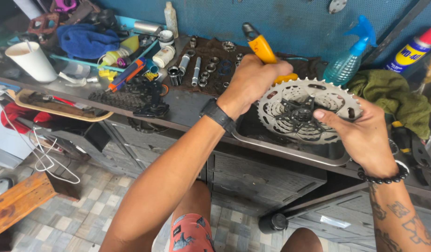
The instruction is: The person scrubs a bicycle cassette with a yellow-handled brush over a metal tray. They rotate the cassette to clean different sides and the spaces between the gears.
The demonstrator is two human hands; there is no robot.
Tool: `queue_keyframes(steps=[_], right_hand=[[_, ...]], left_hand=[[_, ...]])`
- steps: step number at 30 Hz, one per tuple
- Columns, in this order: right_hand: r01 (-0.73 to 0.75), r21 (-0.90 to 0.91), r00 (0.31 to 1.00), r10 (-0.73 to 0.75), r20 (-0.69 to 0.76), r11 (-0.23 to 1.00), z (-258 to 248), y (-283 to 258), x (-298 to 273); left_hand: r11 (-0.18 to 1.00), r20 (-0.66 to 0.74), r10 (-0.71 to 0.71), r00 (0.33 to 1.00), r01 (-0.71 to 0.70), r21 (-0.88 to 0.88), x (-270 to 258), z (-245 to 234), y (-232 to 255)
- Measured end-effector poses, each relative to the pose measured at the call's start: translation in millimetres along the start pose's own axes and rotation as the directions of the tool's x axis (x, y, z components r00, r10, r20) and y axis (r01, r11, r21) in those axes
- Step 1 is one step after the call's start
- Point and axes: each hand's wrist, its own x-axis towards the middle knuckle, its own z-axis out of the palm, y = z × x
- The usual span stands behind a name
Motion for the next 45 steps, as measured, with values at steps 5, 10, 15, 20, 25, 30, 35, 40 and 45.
queue_keyframes(steps=[5, 10, 15, 20, 25, 30, 35, 40, 45], right_hand=[[-0.017, -0.003, 1.0, 0.017, -0.005, 1.0, -1, 0, 3], [-0.022, -0.002, 1.0, 0.022, -0.014, 1.0, 0, 3, -1], [-0.02, 0.021, 1.0, 0.019, 0.006, 1.0, -2, 2, 0], [-0.033, 0.047, 0.999, 0.031, 0.043, 0.998, -10, 11, 5], [-0.055, 0.116, 0.979, 0.031, 0.199, 0.992, -33, 7, 20], [-0.191, 0.053, 0.926, 0.162, 0.34, 0.98, -52, -1, 34], [-0.139, 0.059, 0.888, 0.098, 0.45, 0.988, -52, -8, 42], [-0.106, 0.089, 0.885, 0.053, 0.463, 0.99, -46, -2, 50], [-0.088, 0.139, 0.856, 0.003, 0.517, 0.986, -52, 4, 54]], left_hand=[[0.989, -0.015, 0.145, 0.989, -0.145, 0.032, 8, -1, -14], [0.998, -0.001, -0.042, 0.999, 0.042, -0.046, 3, -5, -15], [0.99, -0.037, 0.11, 0.993, -0.106, 0.088, 4, -2, -11], [0.968, -0.099, 0.016, 0.995, 0.01, 0.252, -9, -12, -10], [0.824, 0.049, 0.065, 0.997, -0.081, 0.56, -37, -30, -16], [0.695, 0.155, 0.191, 0.969, -0.245, 0.676, -53, -20, -32], [0.935, 0.213, 0.007, 0.977, -0.082, 0.345, -48, -24, -28], [0.979, 0.152, 0.167, 0.974, -0.146, -0.14, -44, -16, -25], [0.988, 0.228, 0.147, 0.963, -0.133, -0.073, -44, -19, -32]])
